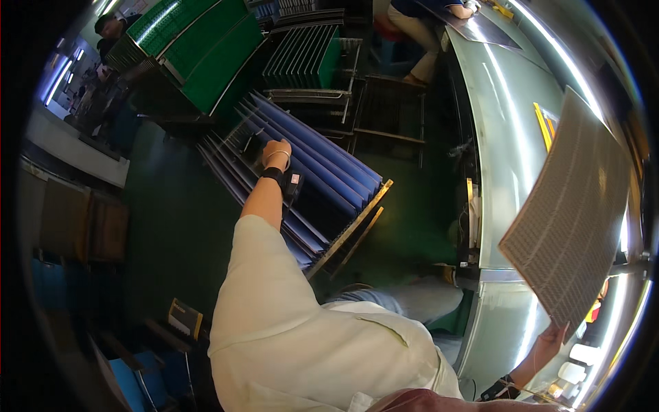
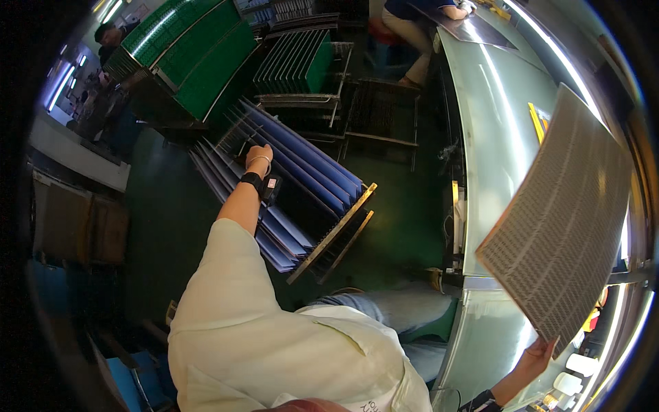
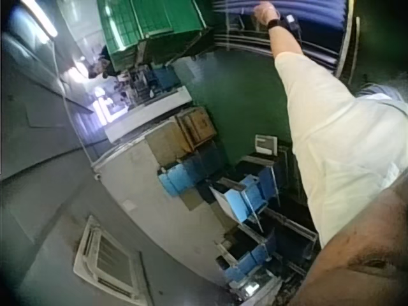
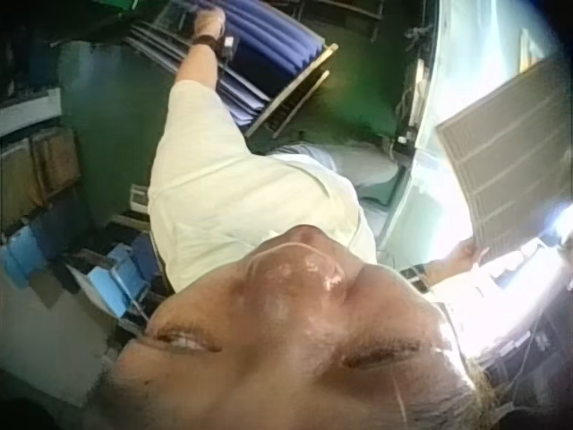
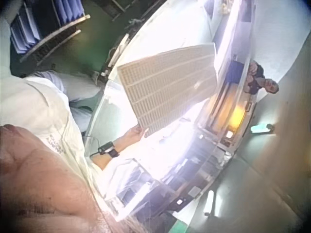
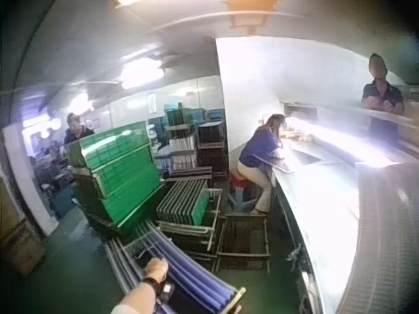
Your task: Inspecting and sorting large electronic circuit board panels from a storage rack to an inspection station.
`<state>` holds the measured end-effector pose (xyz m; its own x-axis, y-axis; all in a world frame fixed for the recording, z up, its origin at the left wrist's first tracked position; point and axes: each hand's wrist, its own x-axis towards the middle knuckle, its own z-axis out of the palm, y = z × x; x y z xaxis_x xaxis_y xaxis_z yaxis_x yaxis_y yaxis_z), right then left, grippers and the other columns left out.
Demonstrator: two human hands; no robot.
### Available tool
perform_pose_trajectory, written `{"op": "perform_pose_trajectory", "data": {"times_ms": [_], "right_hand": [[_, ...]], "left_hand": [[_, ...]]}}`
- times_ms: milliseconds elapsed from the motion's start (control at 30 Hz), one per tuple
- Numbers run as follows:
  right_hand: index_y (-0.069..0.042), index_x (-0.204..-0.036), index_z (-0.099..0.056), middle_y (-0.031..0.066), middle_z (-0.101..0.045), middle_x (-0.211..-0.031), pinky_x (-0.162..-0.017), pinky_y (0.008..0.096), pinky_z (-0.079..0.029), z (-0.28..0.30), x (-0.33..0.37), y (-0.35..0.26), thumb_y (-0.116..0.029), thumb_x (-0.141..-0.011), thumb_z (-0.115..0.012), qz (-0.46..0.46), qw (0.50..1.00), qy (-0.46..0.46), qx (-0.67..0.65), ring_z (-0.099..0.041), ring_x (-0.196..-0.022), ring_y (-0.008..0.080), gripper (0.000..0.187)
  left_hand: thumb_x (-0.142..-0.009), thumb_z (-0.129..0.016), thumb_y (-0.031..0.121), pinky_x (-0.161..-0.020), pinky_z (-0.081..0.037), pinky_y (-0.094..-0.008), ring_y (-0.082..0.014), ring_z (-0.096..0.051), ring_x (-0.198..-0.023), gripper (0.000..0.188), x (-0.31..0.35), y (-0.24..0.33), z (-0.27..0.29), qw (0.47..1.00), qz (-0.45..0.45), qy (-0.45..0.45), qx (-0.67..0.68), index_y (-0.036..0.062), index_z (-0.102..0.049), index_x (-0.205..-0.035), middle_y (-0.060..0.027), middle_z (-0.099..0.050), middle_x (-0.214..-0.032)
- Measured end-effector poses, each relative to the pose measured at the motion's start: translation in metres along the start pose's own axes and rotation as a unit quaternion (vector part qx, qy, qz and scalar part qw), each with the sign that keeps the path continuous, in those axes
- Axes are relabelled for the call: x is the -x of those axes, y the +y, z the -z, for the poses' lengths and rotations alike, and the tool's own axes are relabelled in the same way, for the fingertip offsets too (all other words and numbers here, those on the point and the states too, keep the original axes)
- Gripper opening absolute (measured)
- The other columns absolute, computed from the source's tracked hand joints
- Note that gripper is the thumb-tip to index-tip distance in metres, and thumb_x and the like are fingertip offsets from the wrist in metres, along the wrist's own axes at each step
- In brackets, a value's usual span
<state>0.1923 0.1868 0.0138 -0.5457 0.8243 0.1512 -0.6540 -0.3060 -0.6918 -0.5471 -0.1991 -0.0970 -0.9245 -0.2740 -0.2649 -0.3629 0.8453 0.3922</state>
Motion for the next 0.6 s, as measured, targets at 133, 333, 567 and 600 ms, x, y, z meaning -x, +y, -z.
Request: {"op": "perform_pose_trajectory", "data": {"times_ms": [133, 333, 567, 600], "right_hand": [[0.007, -0.116, -0.049, 0.0164, -0.059, -0.108, -0.094, 0.0348, -0.046, 0.039, -0.015, 0.05, -0.006, -0.091, -0.047, -0.064, 0.973, 0.209, 0.077, -0.058, -0.099, 0.0229, 0.028], [0.002, -0.105, -0.053, 0.0124, -0.062, -0.096, -0.08, 0.0324, -0.055, 0.113, -0.077, 0.076, -0.008, -0.09, -0.049, -0.222, 0.947, 0.211, 0.095, -0.062, -0.09, 0.0206, 0.018], [0.001, -0.081, -0.053, 0.0109, -0.059, -0.057, -0.04, 0.0271, -0.049, 0.05, -0.097, 0.079, -0.042, -0.089, -0.051, -0.313, 0.723, 0.251, 0.562, -0.06, -0.046, 0.0177, 0.044], [0.001, -0.081, -0.053, 0.0109, -0.059, -0.057, -0.04, 0.0271, -0.049, 0.026, -0.096, 0.087, -0.042, -0.089, -0.051, -0.318, 0.744, 0.236, 0.538, -0.06, -0.046, 0.0177, 0.044]], "left_hand": [[-0.086, -0.046, 0.032, -0.09, -0.044, -0.0404, -0.0351, -0.053, -0.109, 0.042, -0.005, -0.005, -0.004, 1.0, -0.009, -0.024, -0.011, -0.0005, -0.059, -0.11, -0.0222, -0.055, -0.116], [-0.082, -0.046, 0.022, -0.091, -0.044, -0.0392, -0.0356, -0.055, -0.106, 0.036, -0.002, 0.001, 0.03, 0.996, -0.06, 0.017, 0.062, -0.0029, -0.061, -0.104, -0.025, -0.057, -0.11], [-0.077, -0.049, 0.018, -0.058, -0.045, -0.0432, -0.0312, -0.059, -0.063, 0.021, 0.055, 0.073, 0.25, 0.767, -0.563, 0.308, -0.02, 0.0063, -0.059, -0.064, -0.0169, -0.06, -0.067], [-0.077, -0.051, 0.02, -0.053, -0.043, -0.0412, -0.0288, -0.057, -0.057, 0.023, 0.076, 0.092, 0.277, 0.801, -0.539, 0.226, 0.126, 0.0046, -0.059, -0.063, -0.016, -0.058, -0.063]]}}
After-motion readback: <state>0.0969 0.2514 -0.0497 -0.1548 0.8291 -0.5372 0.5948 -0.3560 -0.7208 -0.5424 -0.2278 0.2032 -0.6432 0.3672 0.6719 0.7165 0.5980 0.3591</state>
